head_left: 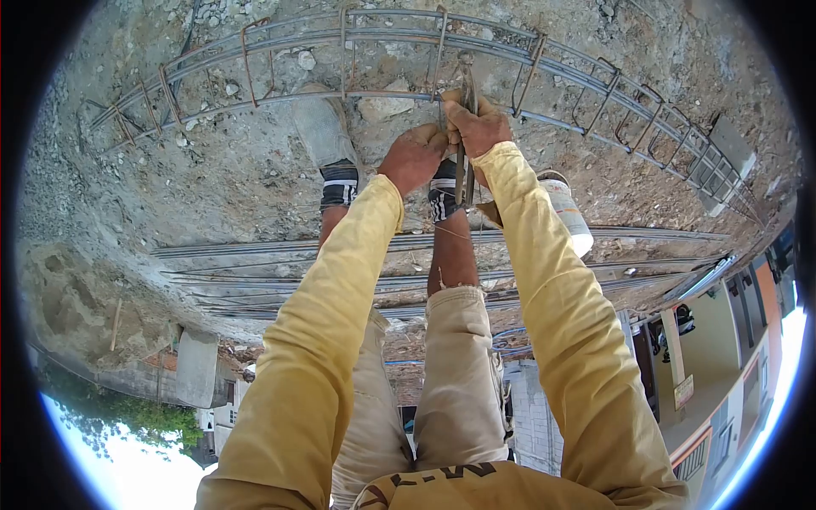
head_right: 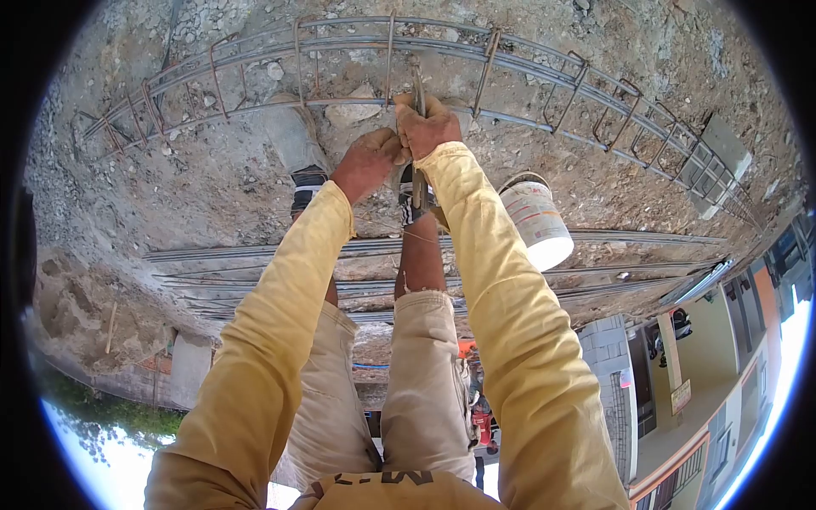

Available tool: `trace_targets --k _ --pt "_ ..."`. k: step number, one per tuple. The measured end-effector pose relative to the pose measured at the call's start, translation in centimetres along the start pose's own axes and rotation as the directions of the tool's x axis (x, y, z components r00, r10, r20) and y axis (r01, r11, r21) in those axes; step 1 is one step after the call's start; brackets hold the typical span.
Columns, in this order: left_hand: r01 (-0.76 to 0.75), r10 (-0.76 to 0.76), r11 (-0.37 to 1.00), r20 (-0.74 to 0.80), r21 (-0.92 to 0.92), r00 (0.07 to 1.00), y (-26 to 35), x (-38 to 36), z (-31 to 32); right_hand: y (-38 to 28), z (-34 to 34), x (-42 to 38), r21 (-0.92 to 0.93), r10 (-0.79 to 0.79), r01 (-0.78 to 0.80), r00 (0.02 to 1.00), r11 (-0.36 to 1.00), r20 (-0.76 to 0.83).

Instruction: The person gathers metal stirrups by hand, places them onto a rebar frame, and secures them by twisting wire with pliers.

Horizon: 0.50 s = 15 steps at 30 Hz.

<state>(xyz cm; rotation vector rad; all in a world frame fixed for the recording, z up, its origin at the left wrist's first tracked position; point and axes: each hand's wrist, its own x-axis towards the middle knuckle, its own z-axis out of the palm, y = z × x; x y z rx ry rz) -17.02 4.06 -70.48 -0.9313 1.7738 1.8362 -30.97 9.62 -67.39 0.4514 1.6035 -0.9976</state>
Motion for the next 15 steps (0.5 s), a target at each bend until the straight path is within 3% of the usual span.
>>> trace_targets --k 2,4,7,10,13,15 --pt "0.059 -0.042 0.986 0.108 -0.157 0.993 0.0 -0.1 -1.3 0.3 -0.1 -0.1 -0.089 0.014 -0.015 1.000 0.996 -0.013" --pt "0.240 -0.145 0.868 0.240 -0.436 0.960 0.5 0.1 -2.7 0.8 -0.4 0.1 -0.189 -0.036 0.034 0.999 0.981 -0.009" --pt "0.330 -0.256 0.860 0.229 -0.390 0.939 4.3 0.1 -5.5 2.1 -0.9 0.5 -0.295 -0.128 0.129 0.992 0.947 0.025" --pt "0.307 -0.254 0.612 0.186 -0.729 0.949 3.6 0.8 -6.7 2.2 -1.1 0.5 -0.303 -0.122 0.125 0.992 0.945 0.029" --pt "0.321 -0.374 0.332 0.188 -0.887 0.908 3.6 1.2 -6.6 2.5 -0.9 0.5 -0.327 -0.167 0.165 0.986 0.930 0.024" --pt "0.310 -0.355 0.229 0.217 -0.923 0.909 3.7 1.4 -6.7 2.8 -0.7 0.5 -0.326 -0.222 0.212 0.975 0.921 0.008"
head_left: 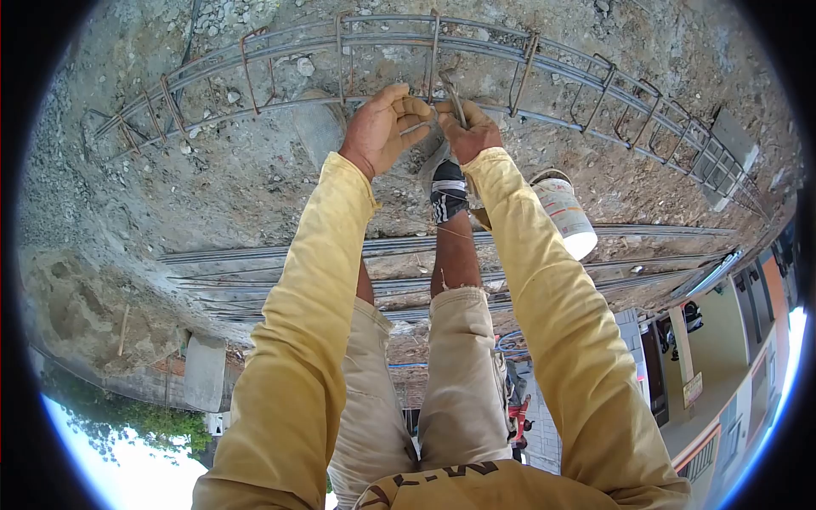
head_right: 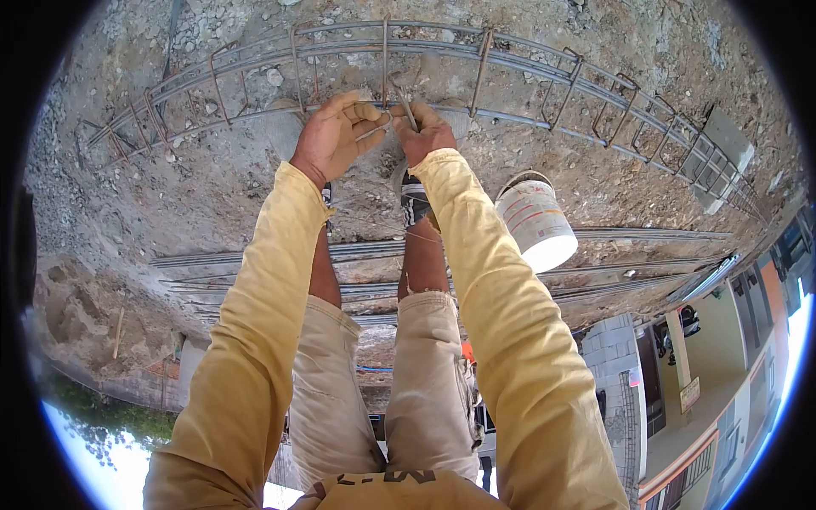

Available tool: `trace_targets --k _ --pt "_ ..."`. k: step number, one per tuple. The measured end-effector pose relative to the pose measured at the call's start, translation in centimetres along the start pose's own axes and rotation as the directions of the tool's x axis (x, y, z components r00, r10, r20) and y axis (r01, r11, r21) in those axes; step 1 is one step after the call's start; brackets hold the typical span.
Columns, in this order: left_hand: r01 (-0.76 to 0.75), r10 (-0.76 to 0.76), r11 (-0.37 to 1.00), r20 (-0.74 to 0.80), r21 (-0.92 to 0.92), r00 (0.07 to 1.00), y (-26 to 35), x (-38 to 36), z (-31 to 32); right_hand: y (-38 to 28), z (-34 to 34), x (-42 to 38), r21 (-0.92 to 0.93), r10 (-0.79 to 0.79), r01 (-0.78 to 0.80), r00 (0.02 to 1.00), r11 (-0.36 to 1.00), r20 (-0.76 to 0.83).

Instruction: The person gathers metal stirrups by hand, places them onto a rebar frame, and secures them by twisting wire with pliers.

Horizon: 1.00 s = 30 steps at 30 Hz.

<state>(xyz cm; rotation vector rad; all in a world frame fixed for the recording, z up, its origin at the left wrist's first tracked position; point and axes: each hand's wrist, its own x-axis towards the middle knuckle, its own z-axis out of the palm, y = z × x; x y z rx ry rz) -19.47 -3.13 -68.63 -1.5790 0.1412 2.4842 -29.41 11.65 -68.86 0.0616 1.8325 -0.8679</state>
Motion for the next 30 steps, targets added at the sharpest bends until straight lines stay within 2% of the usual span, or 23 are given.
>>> trace_targets --k 1,4,7,10,13,16,21,22,24,25,30 --pt "0.010 -0.010 0.999 0.014 -0.053 1.000 0.1 0.0 0.1 -0.1 0.0 -0.1 -0.013 0.023 -0.022 1.000 1.000 0.004" --pt "-0.086 0.086 0.988 -0.006 -0.127 0.996 -0.7 -0.4 0.7 -0.3 0.0 0.0 -0.048 0.052 -0.051 0.999 0.998 0.011" --pt "-0.273 0.275 0.956 0.006 -0.107 0.961 -2.8 -0.2 0.5 0.1 0.1 0.3 -0.067 0.009 -0.008 1.000 0.998 0.015" --pt "-0.405 0.406 0.914 -0.108 0.034 0.908 -4.5 0.5 1.5 0.4 0.1 0.3 -0.056 -0.018 0.019 0.999 0.998 0.027" --pt "-0.438 0.414 0.893 -0.197 -0.101 0.889 -5.2 1.0 1.5 0.4 0.2 0.4 -0.029 0.002 -0.001 1.000 1.000 0.021" --pt "-0.415 0.346 0.896 -0.335 -0.157 0.876 -5.6 1.4 1.5 0.6 0.3 0.3 0.013 0.055 -0.055 0.998 0.998 0.028" --pt "-0.265 0.168 0.940 -0.388 -0.213 0.906 -4.3 2.5 1.7 0.4 0.3 0.3 0.007 0.073 -0.073 0.997 0.997 0.021" --pt "-0.239 0.132 0.945 -0.406 -0.225 0.905 -4.0 2.8 1.8 0.8 0.5 0.4 0.029 0.021 -0.021 1.000 0.999 0.012" --pt "-0.190 0.130 0.969 -0.330 -0.159 0.935 -3.4 3.5 1.7 1.9 0.8 0.6 0.066 -0.082 0.082 0.997 0.994 -0.007" --pt "-0.166 0.124 0.978 -0.291 -0.124 0.949 -3.2 3.8 1.7 1.7 0.7 0.6 0.078 -0.052 0.052 0.999 0.996 -0.001" --pt "-0.069 0.033 0.994 -0.367 -0.084 0.930 -2.4 4.9 1.2 1.7 1.2 0.3 0.146 0.027 -0.028 1.000 0.989 0.008"
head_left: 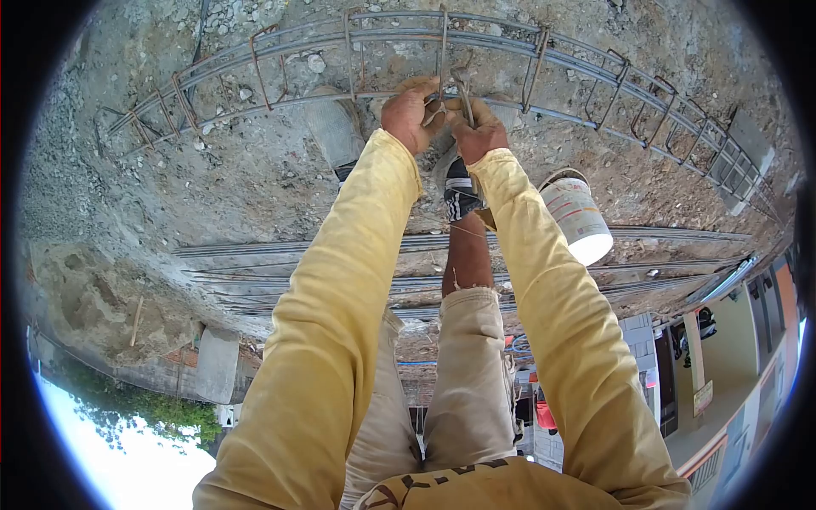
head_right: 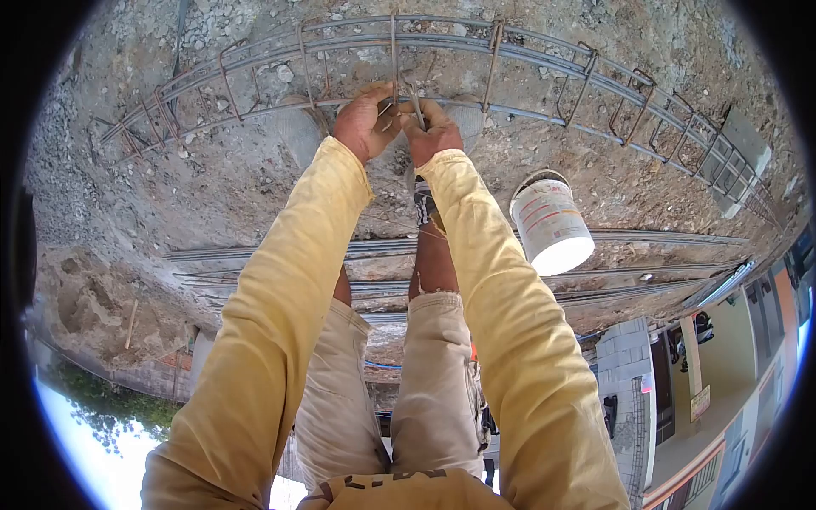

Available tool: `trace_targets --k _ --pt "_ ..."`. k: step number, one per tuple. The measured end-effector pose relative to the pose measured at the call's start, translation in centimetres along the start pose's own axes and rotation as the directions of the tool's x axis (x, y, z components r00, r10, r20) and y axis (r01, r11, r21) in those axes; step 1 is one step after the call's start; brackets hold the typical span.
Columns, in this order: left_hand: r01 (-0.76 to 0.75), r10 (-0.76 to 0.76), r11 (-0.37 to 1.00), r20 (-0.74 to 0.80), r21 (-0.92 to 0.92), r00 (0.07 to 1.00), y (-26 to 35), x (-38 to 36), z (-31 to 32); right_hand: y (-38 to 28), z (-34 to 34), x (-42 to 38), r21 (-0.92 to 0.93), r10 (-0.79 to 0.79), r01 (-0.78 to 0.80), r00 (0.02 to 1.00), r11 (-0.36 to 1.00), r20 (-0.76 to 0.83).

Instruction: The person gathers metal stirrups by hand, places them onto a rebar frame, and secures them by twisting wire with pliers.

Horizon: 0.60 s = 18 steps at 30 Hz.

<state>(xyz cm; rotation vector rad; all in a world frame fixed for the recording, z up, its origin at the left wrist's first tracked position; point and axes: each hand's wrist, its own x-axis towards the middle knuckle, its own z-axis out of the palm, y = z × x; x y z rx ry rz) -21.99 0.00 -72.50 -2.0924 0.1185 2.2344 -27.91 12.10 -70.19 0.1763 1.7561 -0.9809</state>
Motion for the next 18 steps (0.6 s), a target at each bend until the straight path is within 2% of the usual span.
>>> trace_targets --k 3,7,10,13,15,17,18 --pt "-0.019 0.021 0.998 -0.029 0.064 0.999 -0.2 0.0 -0.1 0.2 0.2 -0.3 0.000 0.034 -0.034 0.999 0.999 -0.016" --pt "-0.070 0.096 0.970 -0.103 0.231 0.990 -0.5 0.1 0.1 0.9 0.7 -0.4 -0.001 -0.046 0.046 0.996 0.999 -0.072" --pt "-0.105 0.141 0.886 -0.047 0.452 0.989 -0.1 -0.5 -0.7 0.7 0.9 -0.6 -0.012 -0.071 0.070 0.993 0.997 -0.089" --pt "-0.191 0.223 0.743 0.032 0.641 0.974 -0.4 0.8 -2.7 0.7 1.1 -0.8 -0.042 -0.109 0.105 0.985 0.994 -0.130" --pt "-0.468 0.402 0.613 0.259 0.636 0.878 -1.3 1.5 -4.8 1.3 1.0 -0.7 -0.050 -0.089 0.083 0.986 0.995 -0.142" --pt "-0.630 0.543 0.465 0.362 0.622 0.758 -2.5 1.9 -5.9 1.7 1.1 -0.8 -0.072 -0.093 0.081 0.980 0.994 -0.179" --pt "-0.661 0.610 0.397 0.355 0.637 0.708 -3.3 2.0 -6.1 1.9 1.3 -0.8 -0.082 -0.095 0.080 0.976 0.993 -0.195"
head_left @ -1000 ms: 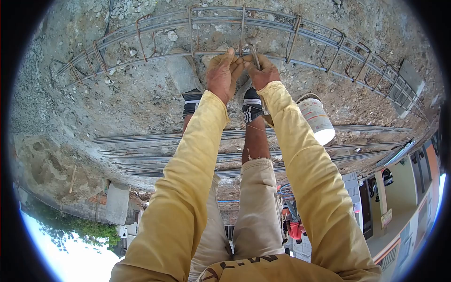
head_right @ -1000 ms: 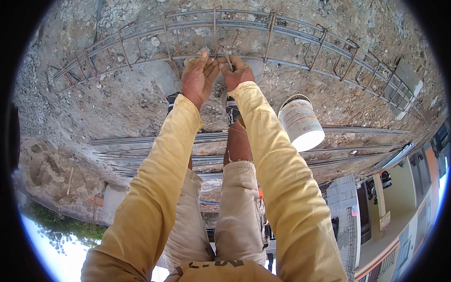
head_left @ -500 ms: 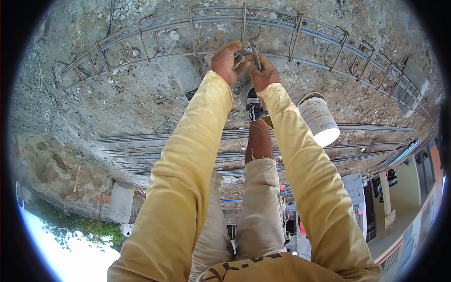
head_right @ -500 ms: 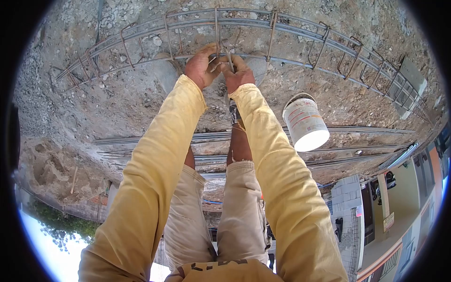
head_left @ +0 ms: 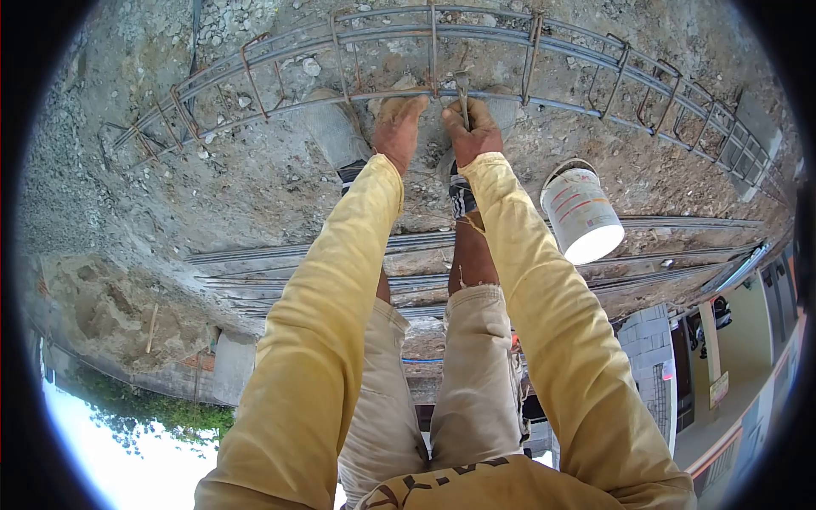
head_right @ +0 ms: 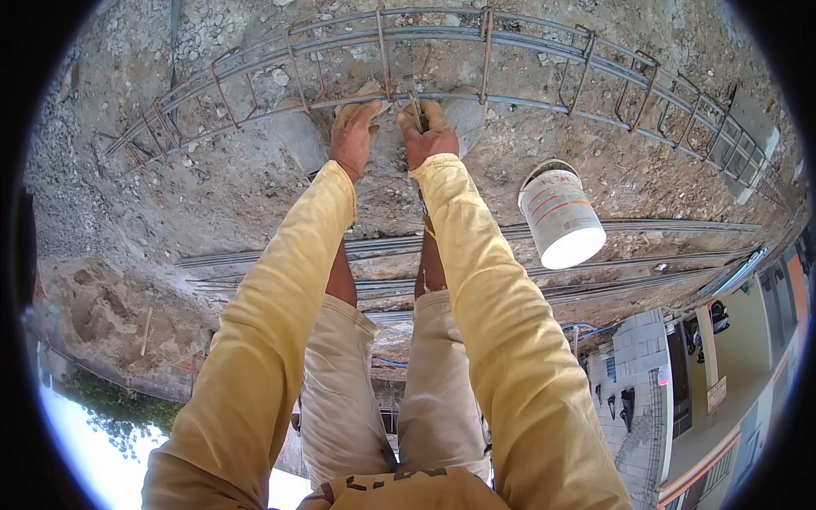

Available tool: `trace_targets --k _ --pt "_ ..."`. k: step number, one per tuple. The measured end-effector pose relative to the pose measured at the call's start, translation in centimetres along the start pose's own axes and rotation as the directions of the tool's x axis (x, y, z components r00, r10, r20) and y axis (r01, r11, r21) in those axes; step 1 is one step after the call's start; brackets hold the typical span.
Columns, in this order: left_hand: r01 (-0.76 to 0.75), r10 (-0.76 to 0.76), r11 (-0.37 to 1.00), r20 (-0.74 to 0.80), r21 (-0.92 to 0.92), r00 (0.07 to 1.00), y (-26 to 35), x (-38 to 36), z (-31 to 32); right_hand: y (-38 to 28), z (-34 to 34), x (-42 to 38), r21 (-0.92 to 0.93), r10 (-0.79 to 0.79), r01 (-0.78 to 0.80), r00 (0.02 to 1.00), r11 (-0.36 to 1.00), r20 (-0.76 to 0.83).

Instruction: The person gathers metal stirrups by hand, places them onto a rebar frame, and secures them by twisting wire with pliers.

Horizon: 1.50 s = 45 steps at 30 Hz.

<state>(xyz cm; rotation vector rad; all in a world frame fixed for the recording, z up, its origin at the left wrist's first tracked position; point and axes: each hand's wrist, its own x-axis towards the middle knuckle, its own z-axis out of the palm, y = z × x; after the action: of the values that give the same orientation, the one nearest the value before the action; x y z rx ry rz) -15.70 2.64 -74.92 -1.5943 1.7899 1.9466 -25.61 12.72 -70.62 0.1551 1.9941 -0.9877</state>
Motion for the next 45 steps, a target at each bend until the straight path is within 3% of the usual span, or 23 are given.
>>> trace_targets --k 1,4,7,12,14,17,21,26,30,31,33,35,37,38,42,43,45 --pt "-0.056 0.059 0.997 -0.060 0.054 0.996 -0.1 -0.4 0.3 0.1 0.2 0.0 0.007 0.003 -0.003 1.000 1.000 -0.017" --pt "0.237 -0.240 0.964 -0.005 -0.116 0.971 4.8 -1.9 0.6 0.3 0.7 -0.2 0.013 0.017 -0.017 0.998 1.000 -0.062" --pt "0.501 -0.495 0.783 0.119 -0.369 0.861 6.6 -1.7 0.1 0.2 0.7 -0.1 -0.023 0.041 -0.043 0.996 0.999 -0.081" --pt "0.698 -0.542 0.560 0.440 -0.446 0.716 6.6 0.0 -2.1 1.3 1.2 0.2 0.013 0.052 -0.051 0.995 0.999 -0.082" --pt "0.745 -0.517 0.505 0.538 -0.436 0.666 6.0 0.6 -2.4 1.8 2.1 -0.1 0.142 0.080 -0.063 0.990 0.988 -0.117" --pt "0.711 -0.585 0.649 0.420 -0.271 0.694 5.9 1.0 -1.8 3.0 3.4 -0.3 0.295 0.169 -0.128 0.979 0.947 -0.116" --pt "0.704 -0.568 0.659 0.438 -0.264 0.696 6.2 0.5 -1.9 2.3 3.4 -0.8 0.592 0.333 -0.294 0.942 0.750 0.046" --pt "0.751 -0.550 0.599 0.538 -0.279 0.639 6.1 0.2 -2.1 0.7 2.1 -1.5 0.599 0.349 -0.396 0.916 0.696 0.200" --pt "0.653 -0.486 0.695 0.473 -0.300 0.735 5.7 -0.4 -1.4 1.7 1.0 -2.2 0.486 0.316 -0.363 0.932 0.795 0.179" --pt "0.625 -0.488 0.725 0.425 -0.290 0.763 5.8 -0.7 -1.0 1.7 0.9 -2.8 0.577 0.274 -0.240 0.961 0.781 0.029" --pt "0.575 -0.488 0.785 0.344 -0.229 0.802 5.9 -0.9 -0.5 3.0 -0.7 -3.1 0.509 0.131 0.050 0.941 0.859 -0.313" --pt "0.533 -0.485 0.837 0.282 -0.125 0.828 5.8 -0.9 -0.2 0.3 -3.9 -3.6 0.590 0.245 0.070 0.866 0.804 -0.437" --pt "0.202 -0.209 0.959 0.014 0.201 0.978 6.1 -1.5 1.2 -0.3 -7.4 -3.8 0.467 0.113 0.144 0.871 0.872 -0.479" --pt "0.048 -0.020 0.921 -0.076 0.386 0.997 6.3 -1.8 2.0 -1.2 -9.0 -4.2 0.337 0.029 0.137 0.895 0.931 -0.445" --pt "0.002 0.132 0.879 -0.248 0.478 0.960 6.7 -2.6 3.9 -4.5 -12.1 -5.9 -0.024 0.093 -0.096 0.992 0.995 -0.090" --pt "0.060 0.041 0.920 -0.249 0.386 0.968 7.1 -2.7 3.8 -4.8 -12.4 -6.4 -0.098 0.139 -0.141 0.990 0.985 -0.022" --pt "0.144 -0.111 0.979 -0.209 0.147 0.972 7.6 -3.3 3.3 -4.8 -12.4 -7.2 -0.065 0.248 -0.242 0.962 0.968 0.115"
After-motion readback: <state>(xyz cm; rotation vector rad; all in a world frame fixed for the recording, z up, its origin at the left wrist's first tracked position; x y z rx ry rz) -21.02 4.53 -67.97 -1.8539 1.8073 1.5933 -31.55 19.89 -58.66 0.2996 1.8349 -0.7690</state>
